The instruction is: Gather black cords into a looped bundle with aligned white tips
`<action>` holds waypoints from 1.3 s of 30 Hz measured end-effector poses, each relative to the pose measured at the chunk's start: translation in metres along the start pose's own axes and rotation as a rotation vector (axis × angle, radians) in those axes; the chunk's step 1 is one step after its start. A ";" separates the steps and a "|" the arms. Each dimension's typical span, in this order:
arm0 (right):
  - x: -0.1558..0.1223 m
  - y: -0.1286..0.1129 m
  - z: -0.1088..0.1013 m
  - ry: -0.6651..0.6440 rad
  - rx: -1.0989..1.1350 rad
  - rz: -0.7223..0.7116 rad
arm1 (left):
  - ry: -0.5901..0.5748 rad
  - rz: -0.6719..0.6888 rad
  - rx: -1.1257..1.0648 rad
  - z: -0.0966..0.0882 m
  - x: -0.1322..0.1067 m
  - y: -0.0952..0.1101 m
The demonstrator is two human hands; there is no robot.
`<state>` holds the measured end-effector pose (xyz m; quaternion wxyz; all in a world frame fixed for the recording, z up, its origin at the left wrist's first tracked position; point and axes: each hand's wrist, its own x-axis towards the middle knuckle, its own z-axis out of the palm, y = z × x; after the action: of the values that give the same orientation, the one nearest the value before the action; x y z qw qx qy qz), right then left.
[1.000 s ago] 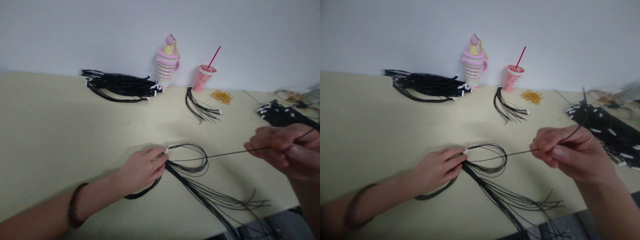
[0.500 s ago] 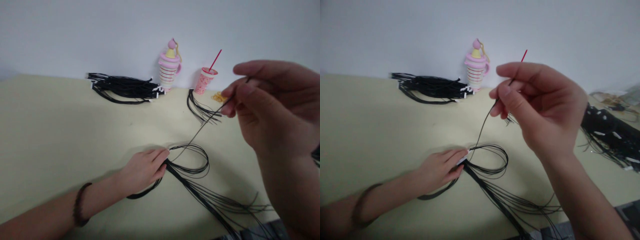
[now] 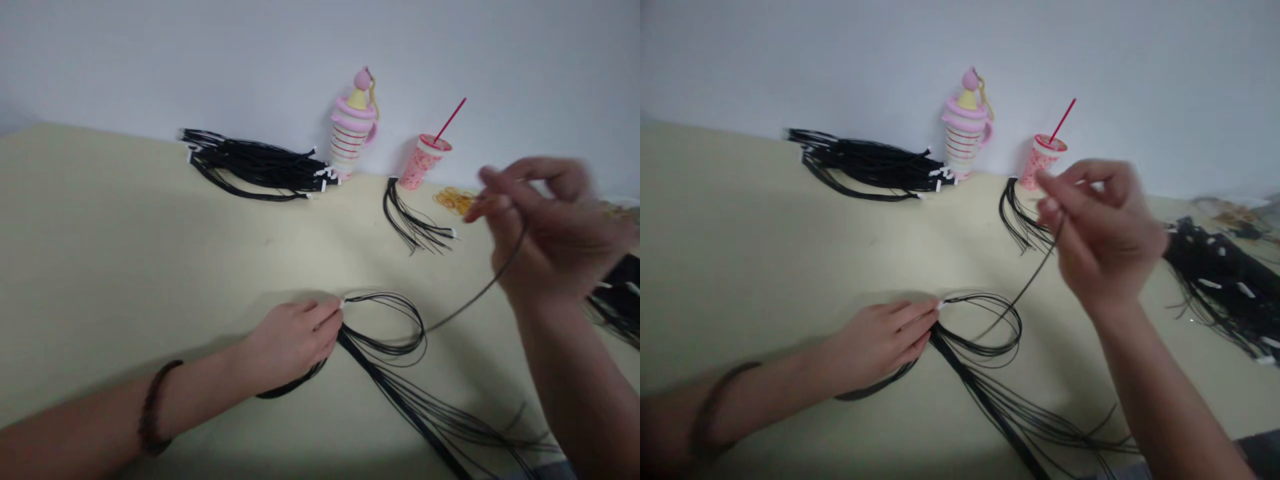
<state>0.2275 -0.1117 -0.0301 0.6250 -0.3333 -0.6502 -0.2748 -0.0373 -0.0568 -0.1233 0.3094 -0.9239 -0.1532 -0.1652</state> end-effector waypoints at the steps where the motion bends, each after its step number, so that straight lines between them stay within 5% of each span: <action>1: -0.009 -0.007 0.014 -0.050 0.076 0.040 | -0.009 0.014 0.015 0.001 0.000 0.000; 5: -0.046 -0.025 0.060 -0.377 0.314 0.086 | -0.029 0.014 0.045 0.001 -0.002 0.001; 9: -0.072 -0.021 0.077 -0.435 0.313 0.009 | -0.016 0.008 0.041 0.000 -0.001 0.003; 39: -0.098 -0.007 0.081 -0.514 0.156 -0.171 | -0.055 0.014 0.034 0.001 -0.002 0.003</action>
<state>0.1702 -0.0623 -0.1325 0.4378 -0.2870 -0.8324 -0.1820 -0.0380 -0.0594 -0.1265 0.3218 -0.9237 -0.1577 -0.1351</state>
